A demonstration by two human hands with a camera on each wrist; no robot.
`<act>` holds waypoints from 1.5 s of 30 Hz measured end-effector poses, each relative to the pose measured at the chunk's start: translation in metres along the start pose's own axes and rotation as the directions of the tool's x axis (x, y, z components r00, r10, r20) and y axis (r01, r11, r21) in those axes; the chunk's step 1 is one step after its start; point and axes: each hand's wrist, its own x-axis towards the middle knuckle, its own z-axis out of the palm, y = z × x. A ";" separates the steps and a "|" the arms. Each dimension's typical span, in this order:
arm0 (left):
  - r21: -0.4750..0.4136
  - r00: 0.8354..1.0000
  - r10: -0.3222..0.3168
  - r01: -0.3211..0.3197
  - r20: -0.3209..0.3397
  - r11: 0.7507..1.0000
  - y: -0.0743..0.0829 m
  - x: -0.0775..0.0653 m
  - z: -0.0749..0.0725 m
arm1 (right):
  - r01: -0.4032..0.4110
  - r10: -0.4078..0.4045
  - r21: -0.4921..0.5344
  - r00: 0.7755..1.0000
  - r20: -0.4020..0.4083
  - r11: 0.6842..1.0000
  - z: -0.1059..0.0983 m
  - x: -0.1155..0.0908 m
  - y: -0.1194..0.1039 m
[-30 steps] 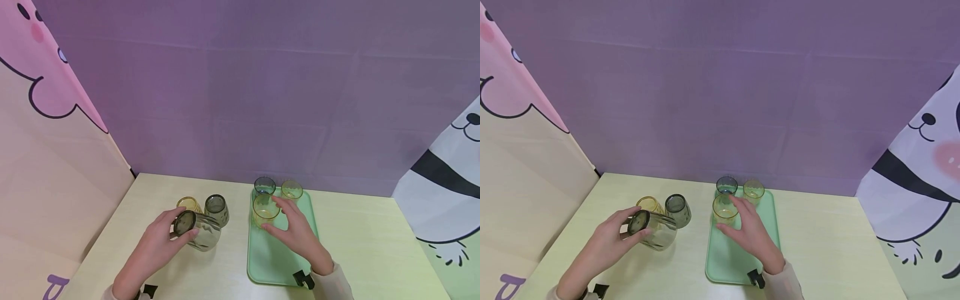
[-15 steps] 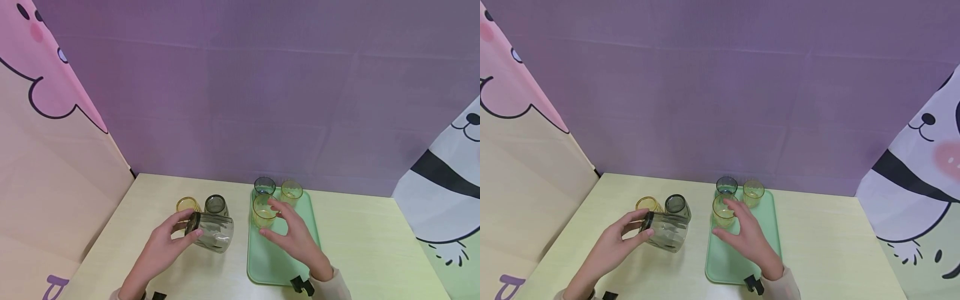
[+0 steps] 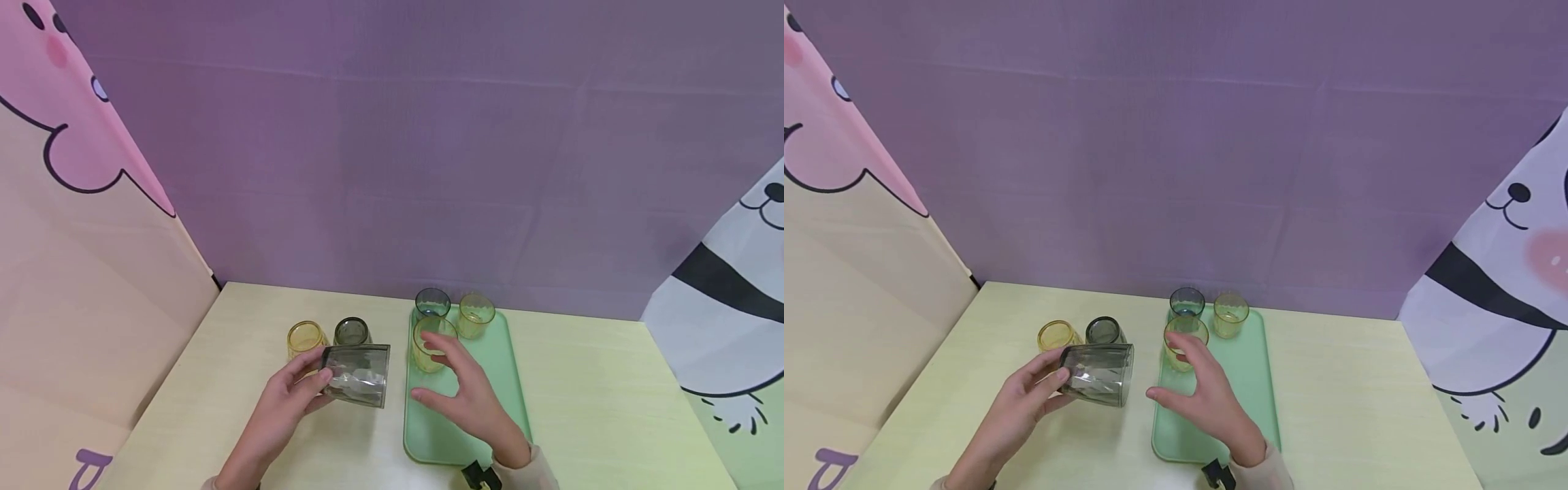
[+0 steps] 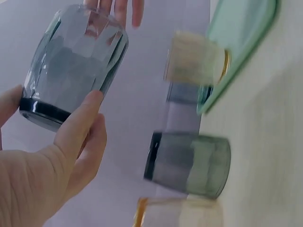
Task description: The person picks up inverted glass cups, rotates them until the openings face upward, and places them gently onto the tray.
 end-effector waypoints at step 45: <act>0.029 0.995 -0.011 0.009 0.103 1.000 -0.010 0.007 0.023 | 0.020 -0.018 0.132 1.000 -0.014 0.991 0.012 0.002 -0.014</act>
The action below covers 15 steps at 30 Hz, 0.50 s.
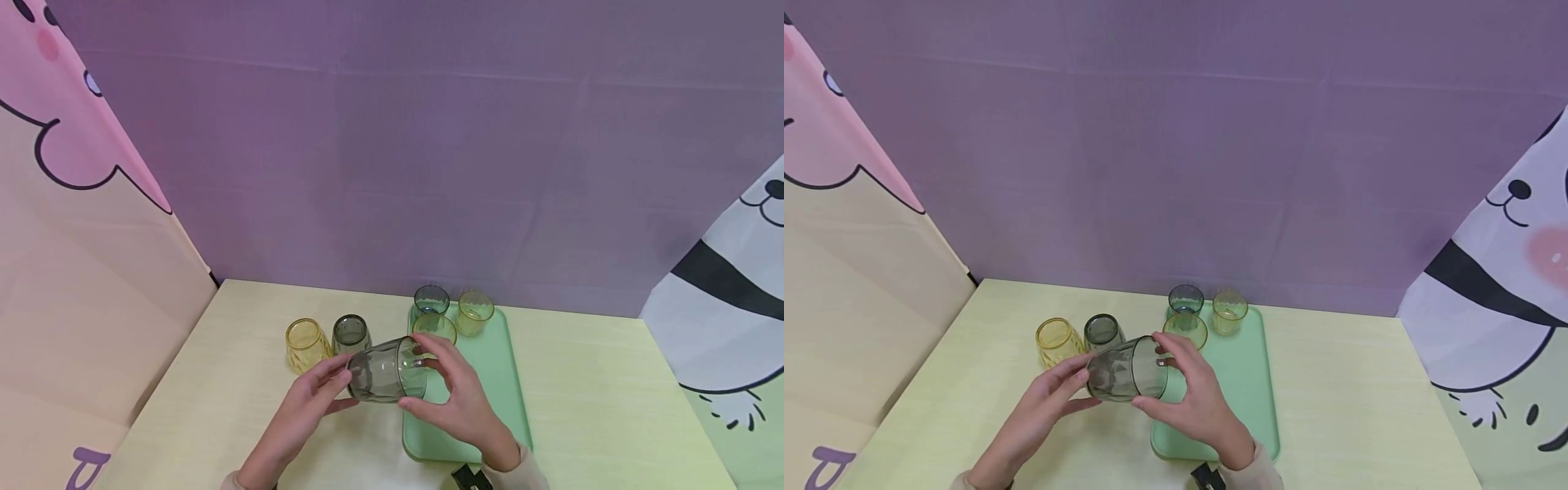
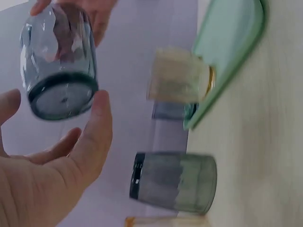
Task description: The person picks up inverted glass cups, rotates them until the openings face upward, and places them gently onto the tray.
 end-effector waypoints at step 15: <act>0.760 0.935 0.327 -0.113 -0.136 0.640 0.000 0.011 -0.032 | -0.015 0.023 -0.310 0.999 0.022 0.950 -0.020 -0.008 -0.002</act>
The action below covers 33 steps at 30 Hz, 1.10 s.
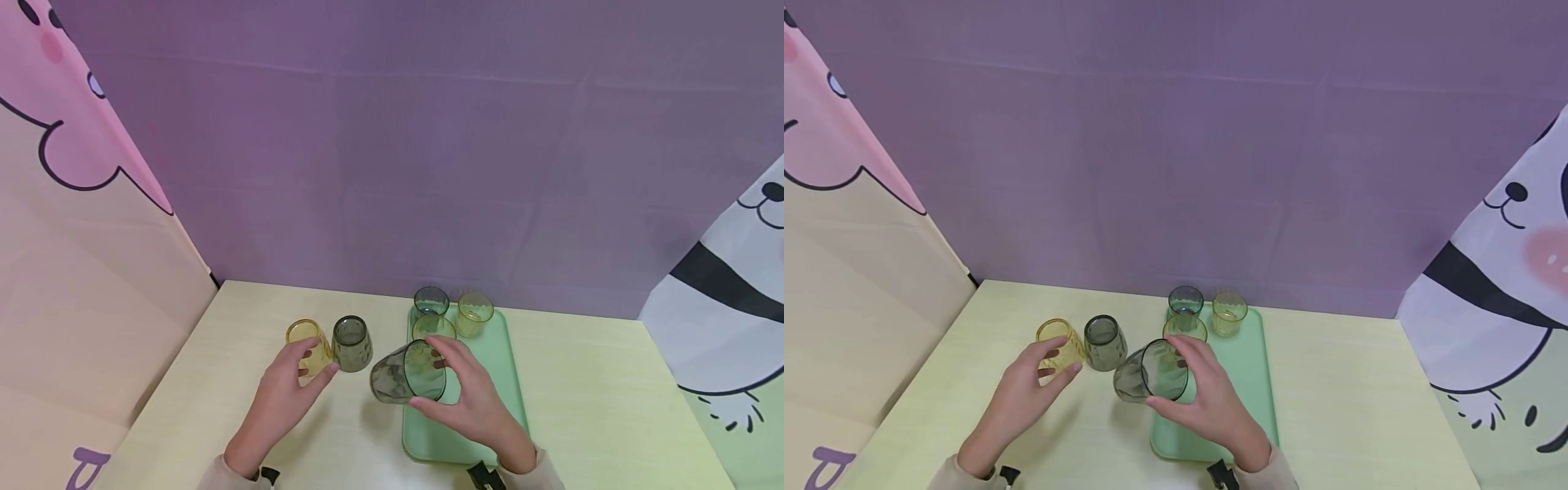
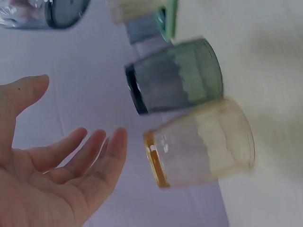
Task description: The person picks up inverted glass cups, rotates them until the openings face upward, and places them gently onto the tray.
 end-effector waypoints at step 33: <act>0.315 1.000 0.020 -0.014 -0.016 0.949 -0.052 0.043 0.003 | -0.187 0.245 -0.391 0.964 0.104 0.901 -0.055 -0.017 0.038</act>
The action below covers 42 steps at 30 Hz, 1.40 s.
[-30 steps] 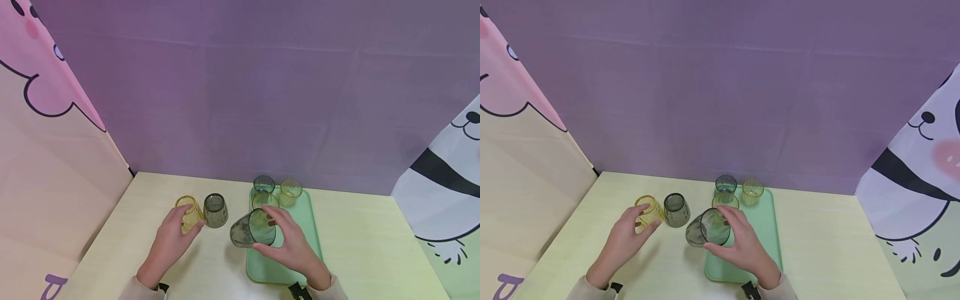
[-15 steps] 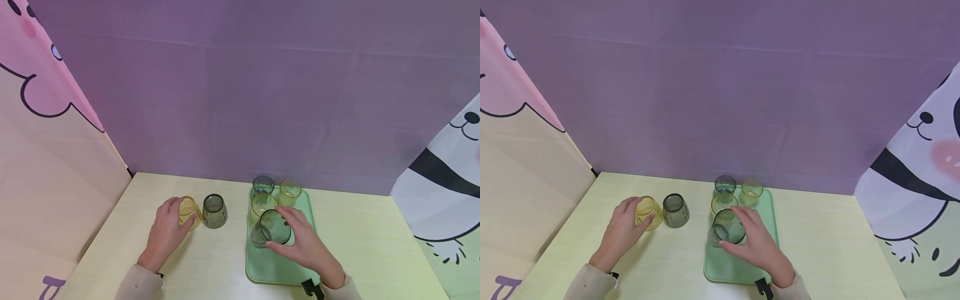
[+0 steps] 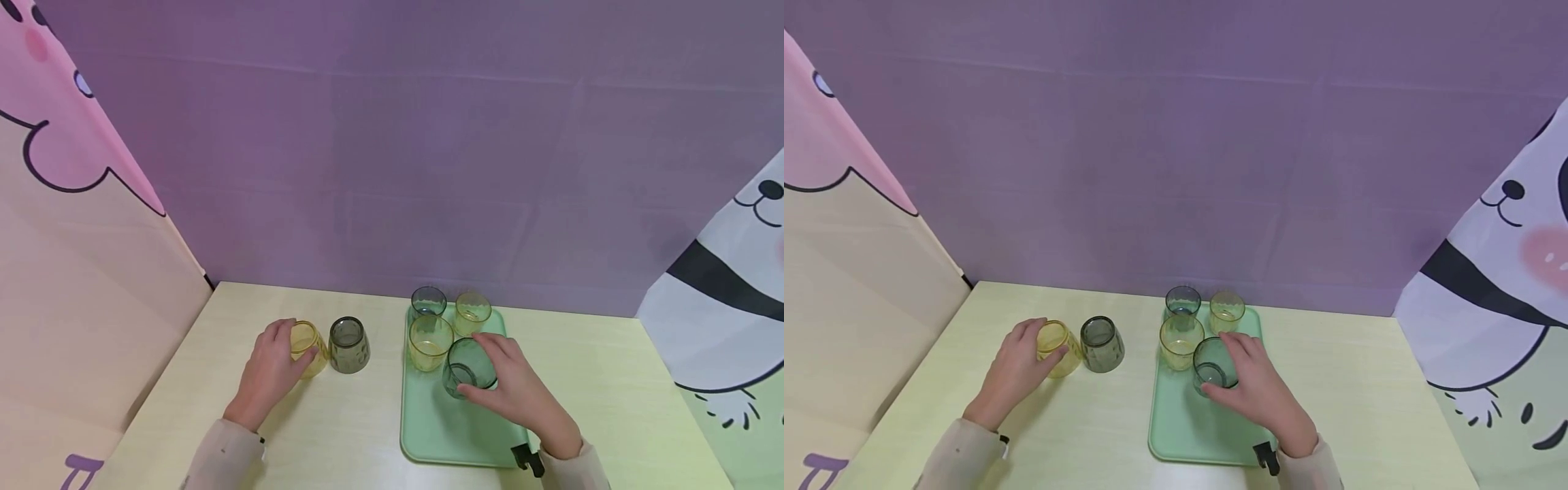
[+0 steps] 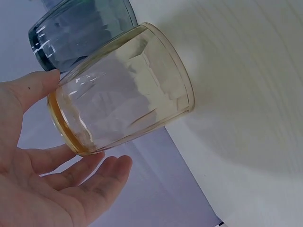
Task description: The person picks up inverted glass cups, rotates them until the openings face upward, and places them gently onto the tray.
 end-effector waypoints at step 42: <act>0.007 1.000 -0.018 0.018 0.025 1.000 0.001 0.001 -0.003 | -0.133 0.134 -0.029 0.989 0.056 0.991 0.016 0.028 0.041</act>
